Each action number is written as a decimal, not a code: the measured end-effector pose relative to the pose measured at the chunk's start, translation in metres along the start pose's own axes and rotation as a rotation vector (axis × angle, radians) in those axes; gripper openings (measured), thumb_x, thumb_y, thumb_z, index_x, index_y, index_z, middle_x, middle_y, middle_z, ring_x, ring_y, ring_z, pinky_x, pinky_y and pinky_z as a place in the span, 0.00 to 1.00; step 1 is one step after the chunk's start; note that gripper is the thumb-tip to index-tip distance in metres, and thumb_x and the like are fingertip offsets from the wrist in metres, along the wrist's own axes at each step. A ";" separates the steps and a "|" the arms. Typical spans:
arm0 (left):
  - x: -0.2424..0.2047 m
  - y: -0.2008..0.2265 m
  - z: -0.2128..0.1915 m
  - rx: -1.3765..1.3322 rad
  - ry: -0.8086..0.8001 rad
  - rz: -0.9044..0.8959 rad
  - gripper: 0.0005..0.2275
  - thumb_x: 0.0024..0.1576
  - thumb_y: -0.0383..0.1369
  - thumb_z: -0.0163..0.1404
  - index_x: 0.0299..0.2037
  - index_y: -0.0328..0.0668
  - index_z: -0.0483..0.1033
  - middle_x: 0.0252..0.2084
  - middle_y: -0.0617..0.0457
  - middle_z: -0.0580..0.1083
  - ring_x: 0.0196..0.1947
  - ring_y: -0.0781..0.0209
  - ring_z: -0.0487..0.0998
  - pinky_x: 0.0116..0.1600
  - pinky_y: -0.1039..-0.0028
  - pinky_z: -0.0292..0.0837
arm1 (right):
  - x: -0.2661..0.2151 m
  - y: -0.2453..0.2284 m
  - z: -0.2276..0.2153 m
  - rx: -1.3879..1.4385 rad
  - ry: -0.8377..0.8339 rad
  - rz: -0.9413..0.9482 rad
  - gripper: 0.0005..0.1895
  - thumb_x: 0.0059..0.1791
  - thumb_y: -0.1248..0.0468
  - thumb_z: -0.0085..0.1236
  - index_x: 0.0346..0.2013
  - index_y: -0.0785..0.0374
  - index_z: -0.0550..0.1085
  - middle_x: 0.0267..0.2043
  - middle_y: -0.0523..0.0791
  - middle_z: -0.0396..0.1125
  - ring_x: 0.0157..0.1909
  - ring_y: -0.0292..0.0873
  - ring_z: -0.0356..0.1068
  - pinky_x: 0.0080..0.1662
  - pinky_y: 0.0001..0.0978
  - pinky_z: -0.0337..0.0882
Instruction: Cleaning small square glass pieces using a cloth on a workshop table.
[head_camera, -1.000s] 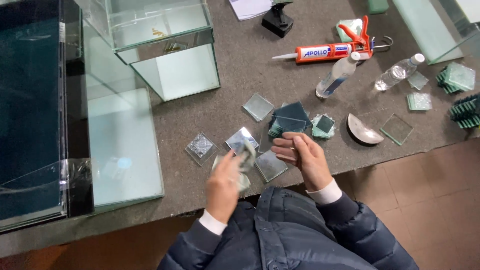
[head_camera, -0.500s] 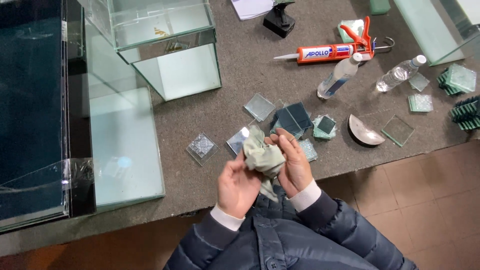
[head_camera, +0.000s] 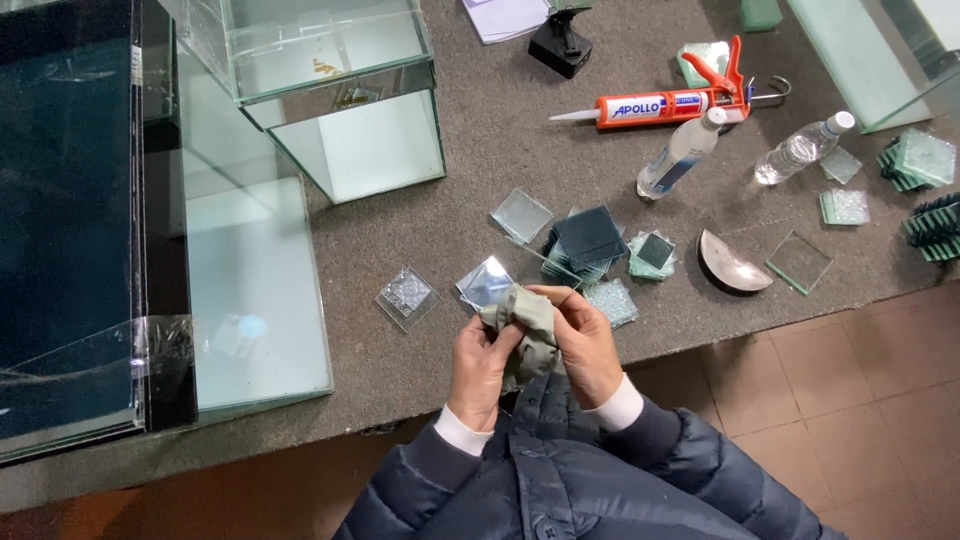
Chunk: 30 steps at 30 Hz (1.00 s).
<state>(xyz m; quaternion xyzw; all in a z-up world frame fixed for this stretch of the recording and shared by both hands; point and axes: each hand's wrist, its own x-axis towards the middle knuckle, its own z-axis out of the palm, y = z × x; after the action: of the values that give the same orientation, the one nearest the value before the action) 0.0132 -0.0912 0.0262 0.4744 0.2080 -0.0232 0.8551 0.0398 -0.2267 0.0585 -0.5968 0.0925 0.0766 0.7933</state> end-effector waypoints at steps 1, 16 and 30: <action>-0.004 0.007 0.001 0.000 -0.001 0.000 0.11 0.58 0.27 0.68 0.45 0.34 0.80 0.37 0.47 0.82 0.35 0.61 0.84 0.39 0.67 0.87 | -0.001 -0.007 -0.001 0.000 0.001 0.000 0.17 0.57 0.63 0.62 0.59 0.67 0.81 0.47 0.51 0.82 0.46 0.39 0.79 0.51 0.36 0.81; -0.019 0.073 -0.029 0.015 0.041 0.039 0.14 0.57 0.34 0.66 0.48 0.41 0.78 0.44 0.47 0.83 0.42 0.61 0.84 0.48 0.69 0.83 | -0.020 -0.043 -0.032 -0.234 -0.181 0.008 0.13 0.53 0.71 0.66 0.51 0.75 0.85 0.32 0.52 0.78 0.35 0.41 0.74 0.43 0.36 0.80; -0.014 0.060 -0.018 0.194 -0.122 -0.008 0.18 0.55 0.29 0.69 0.53 0.27 0.84 0.42 0.45 0.86 0.38 0.63 0.85 0.41 0.71 0.87 | -0.018 -0.050 -0.024 -0.403 -0.339 -0.011 0.12 0.53 0.69 0.67 0.49 0.70 0.87 0.33 0.52 0.81 0.35 0.41 0.77 0.41 0.33 0.82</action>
<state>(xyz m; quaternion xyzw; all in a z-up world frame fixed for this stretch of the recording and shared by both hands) 0.0085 -0.0457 0.0711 0.5518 0.1543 -0.0754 0.8161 0.0326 -0.2642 0.1028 -0.7219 -0.0620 0.1881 0.6631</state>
